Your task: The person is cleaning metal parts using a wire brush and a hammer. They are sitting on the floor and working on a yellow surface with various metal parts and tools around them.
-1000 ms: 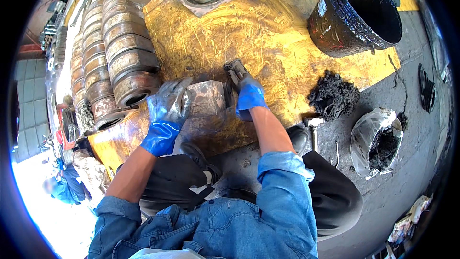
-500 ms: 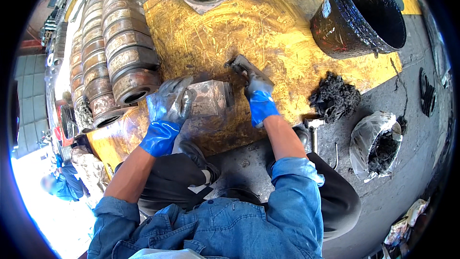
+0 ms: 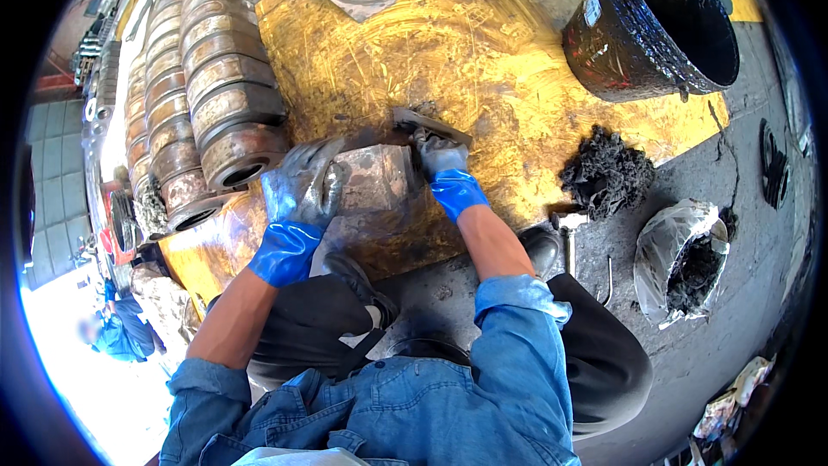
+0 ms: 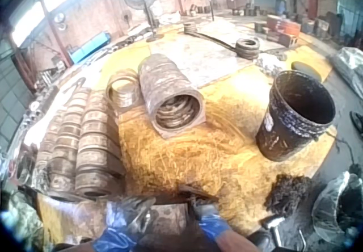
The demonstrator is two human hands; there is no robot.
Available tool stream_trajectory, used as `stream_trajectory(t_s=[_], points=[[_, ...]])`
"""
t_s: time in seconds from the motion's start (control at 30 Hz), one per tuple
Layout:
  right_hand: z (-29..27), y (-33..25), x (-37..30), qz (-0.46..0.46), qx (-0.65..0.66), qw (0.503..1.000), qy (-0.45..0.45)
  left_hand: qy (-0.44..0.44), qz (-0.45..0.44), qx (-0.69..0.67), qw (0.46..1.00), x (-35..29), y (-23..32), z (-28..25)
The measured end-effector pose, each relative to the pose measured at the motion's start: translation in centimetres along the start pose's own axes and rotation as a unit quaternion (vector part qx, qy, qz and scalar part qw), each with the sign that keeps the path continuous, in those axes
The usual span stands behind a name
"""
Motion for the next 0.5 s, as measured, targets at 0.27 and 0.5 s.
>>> stream_trajectory(t_s=[0.27, 0.5], points=[[-4.6, 0.5, 1.3, 0.058, 0.016, 0.998, 0.004, -0.01, 0.005, 0.01, 1.0, 0.5, 0.2, -0.1], [-5.8, 1.7, 1.3, 0.074, 0.046, 0.993, 0.079, 0.013, 0.009, -0.017, 1.0, 0.0, -0.6, -0.1]])
Point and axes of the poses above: each hand's wrist, its own x-axis towards the middle knuckle, its own z-axis out of the palm, y = z × x, the point moved 9 cm from there along x, towards the middle knuckle, and after that the axes turned 3 degrees about z, right-handed, at the moved point
